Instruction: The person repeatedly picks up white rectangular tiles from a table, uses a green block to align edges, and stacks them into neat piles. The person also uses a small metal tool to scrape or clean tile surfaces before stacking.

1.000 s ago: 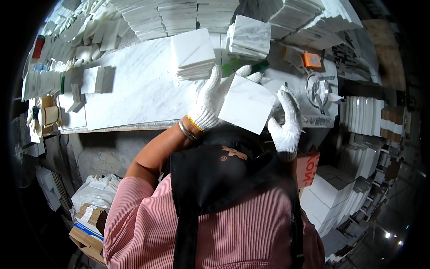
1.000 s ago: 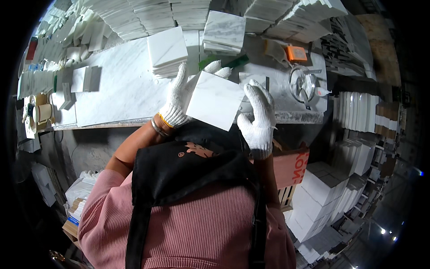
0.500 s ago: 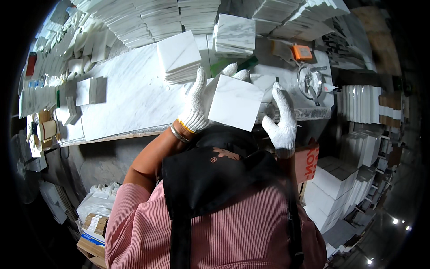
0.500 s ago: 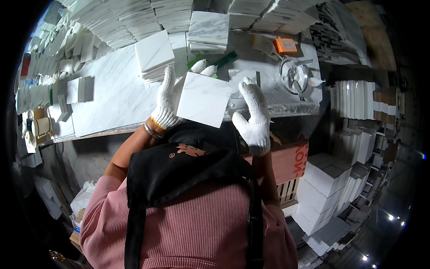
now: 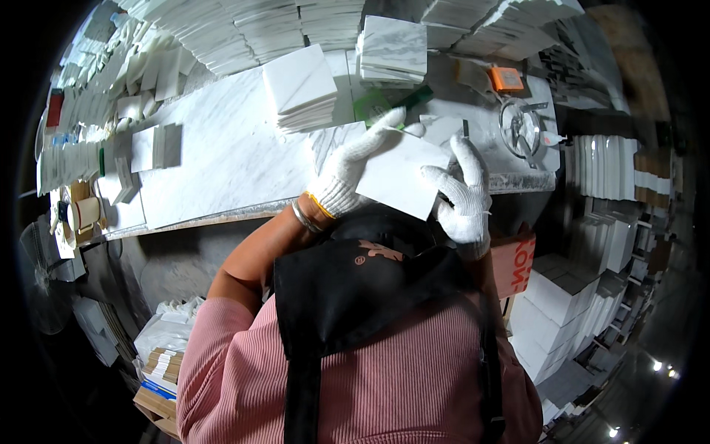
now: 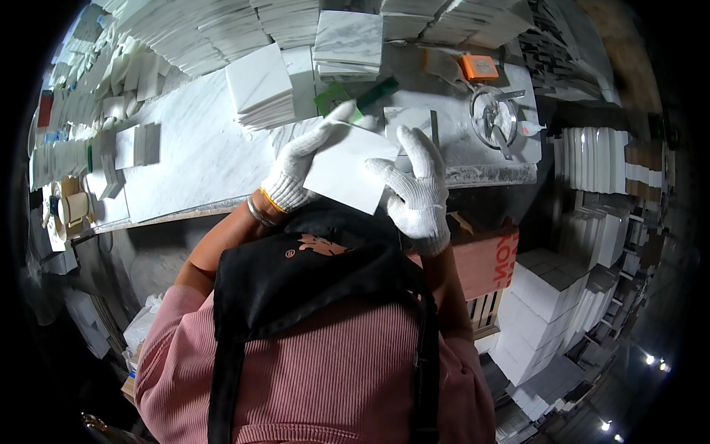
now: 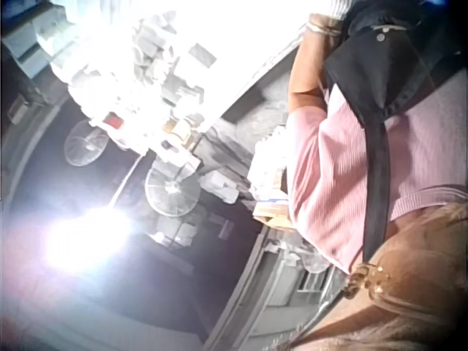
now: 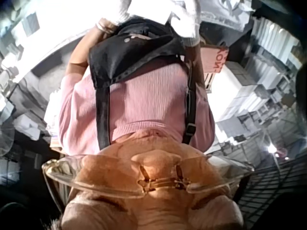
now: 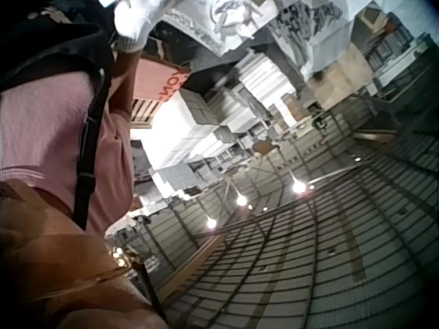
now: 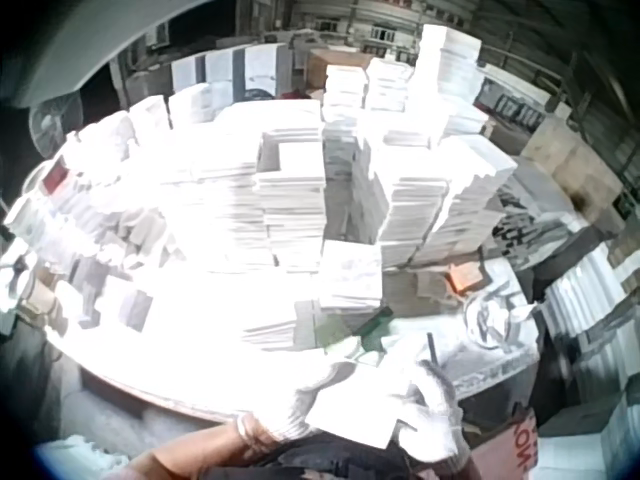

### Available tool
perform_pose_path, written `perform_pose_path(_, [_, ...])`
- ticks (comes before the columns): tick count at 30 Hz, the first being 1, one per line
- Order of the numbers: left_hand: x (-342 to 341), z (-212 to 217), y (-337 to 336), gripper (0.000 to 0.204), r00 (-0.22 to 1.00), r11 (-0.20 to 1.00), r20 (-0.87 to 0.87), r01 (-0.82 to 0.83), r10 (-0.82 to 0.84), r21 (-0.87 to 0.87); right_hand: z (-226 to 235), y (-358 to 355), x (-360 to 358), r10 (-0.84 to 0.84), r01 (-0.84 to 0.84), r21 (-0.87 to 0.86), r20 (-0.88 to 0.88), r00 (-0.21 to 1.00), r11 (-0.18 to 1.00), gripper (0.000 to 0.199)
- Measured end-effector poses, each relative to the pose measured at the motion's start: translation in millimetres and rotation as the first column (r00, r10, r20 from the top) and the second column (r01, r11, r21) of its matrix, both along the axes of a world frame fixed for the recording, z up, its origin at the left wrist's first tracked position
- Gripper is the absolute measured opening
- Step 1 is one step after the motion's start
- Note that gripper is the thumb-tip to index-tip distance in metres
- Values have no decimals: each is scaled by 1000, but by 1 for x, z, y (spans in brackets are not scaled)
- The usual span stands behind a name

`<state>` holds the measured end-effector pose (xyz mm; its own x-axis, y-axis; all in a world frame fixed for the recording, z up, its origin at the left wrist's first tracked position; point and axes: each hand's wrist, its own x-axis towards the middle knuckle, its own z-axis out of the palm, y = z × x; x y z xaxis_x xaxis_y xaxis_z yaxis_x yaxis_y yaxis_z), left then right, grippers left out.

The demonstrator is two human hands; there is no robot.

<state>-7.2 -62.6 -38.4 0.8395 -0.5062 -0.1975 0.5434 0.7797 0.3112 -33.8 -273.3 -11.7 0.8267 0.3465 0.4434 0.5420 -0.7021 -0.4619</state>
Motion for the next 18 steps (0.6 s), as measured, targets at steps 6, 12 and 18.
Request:
perform_pose_path(6, [-2, -13, -5, 58, 954, 911, -145, 295, -263, 288, 2, -23, 6, -43, 192, 355, -388, 921, 915, 18])
perform_pose_path(12, [-1, -1, -24, 60, 975, 907, 64, 172, -212, 385, -5, -42, 12, 25, 626, 591, -737, 675, 509, 26])
perform_pose_path(18, [15, 10, -67, 55, 969, 892, 63, 195, -240, 409, -20, -76, 19, 211, 677, 631, -771, 601, 379, 32])
